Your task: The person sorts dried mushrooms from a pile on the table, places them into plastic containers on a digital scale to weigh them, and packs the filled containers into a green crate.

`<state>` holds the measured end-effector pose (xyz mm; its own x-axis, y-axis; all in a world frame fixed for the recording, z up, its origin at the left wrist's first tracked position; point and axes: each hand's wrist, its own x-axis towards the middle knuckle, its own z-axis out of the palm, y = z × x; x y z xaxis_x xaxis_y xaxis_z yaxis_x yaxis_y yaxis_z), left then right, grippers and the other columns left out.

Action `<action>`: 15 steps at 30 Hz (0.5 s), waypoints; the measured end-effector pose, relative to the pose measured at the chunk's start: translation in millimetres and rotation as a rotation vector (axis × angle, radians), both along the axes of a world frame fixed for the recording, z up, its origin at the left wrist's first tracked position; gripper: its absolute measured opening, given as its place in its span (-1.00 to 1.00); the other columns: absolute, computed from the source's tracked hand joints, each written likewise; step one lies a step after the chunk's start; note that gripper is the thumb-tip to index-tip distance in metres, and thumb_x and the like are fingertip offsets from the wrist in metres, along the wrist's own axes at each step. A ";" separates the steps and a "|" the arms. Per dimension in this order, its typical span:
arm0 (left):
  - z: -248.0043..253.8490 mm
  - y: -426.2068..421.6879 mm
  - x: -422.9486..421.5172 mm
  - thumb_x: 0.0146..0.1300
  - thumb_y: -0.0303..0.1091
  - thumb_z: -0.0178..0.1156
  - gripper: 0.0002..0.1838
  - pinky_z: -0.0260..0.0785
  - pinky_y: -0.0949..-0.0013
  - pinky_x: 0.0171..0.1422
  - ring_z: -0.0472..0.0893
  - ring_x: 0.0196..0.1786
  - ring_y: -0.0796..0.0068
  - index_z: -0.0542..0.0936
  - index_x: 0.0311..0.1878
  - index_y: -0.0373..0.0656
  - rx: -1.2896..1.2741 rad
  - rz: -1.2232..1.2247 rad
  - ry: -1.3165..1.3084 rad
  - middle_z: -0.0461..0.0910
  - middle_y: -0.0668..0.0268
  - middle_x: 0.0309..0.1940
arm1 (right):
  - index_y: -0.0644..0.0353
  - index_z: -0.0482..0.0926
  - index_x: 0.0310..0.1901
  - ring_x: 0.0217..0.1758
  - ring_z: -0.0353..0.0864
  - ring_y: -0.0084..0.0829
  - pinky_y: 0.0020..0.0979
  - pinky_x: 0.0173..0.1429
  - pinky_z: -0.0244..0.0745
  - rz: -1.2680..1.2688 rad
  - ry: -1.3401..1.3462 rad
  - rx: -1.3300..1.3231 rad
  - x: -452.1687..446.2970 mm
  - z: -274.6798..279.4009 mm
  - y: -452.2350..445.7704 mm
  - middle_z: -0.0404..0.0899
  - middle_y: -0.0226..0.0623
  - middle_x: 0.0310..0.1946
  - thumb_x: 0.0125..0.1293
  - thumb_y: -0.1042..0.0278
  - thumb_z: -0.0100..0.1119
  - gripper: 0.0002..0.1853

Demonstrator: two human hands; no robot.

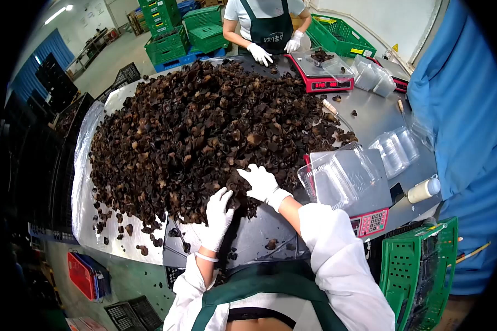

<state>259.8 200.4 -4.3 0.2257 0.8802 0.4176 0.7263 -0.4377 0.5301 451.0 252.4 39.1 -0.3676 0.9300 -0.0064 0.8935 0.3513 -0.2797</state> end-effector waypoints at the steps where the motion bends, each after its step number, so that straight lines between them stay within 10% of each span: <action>1: -3.8 -7.4 -0.3 -0.17 -0.46 0.27 -0.44 0.36 0.15 0.14 0.49 0.08 0.10 0.57 0.05 -0.12 -0.025 -0.025 -0.003 0.51 0.15 0.10 | -0.19 0.29 0.32 0.02 0.47 -0.14 -0.22 -0.02 0.56 -0.031 0.002 0.055 -1.3 0.5 -10.7 0.35 -0.16 0.05 -0.08 0.15 0.44 -0.16; 15: -8.0 -83.4 -7.5 -0.09 -0.25 0.37 -0.47 0.13 0.08 0.36 0.43 0.16 0.22 0.56 0.05 -0.03 -0.128 -0.372 0.213 0.52 0.27 0.03 | -0.17 0.39 0.26 0.10 0.46 -0.16 -0.17 0.01 0.50 -0.016 -0.034 0.012 35.3 -4.4 -144.9 0.35 -0.15 0.20 0.02 0.10 0.37 -0.31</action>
<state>252.3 116.9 -12.2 0.6059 0.7645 0.2201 0.6308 -0.6303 0.4526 486.3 107.5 34.8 -0.3523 0.9359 -0.0074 0.9079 0.3398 -0.2454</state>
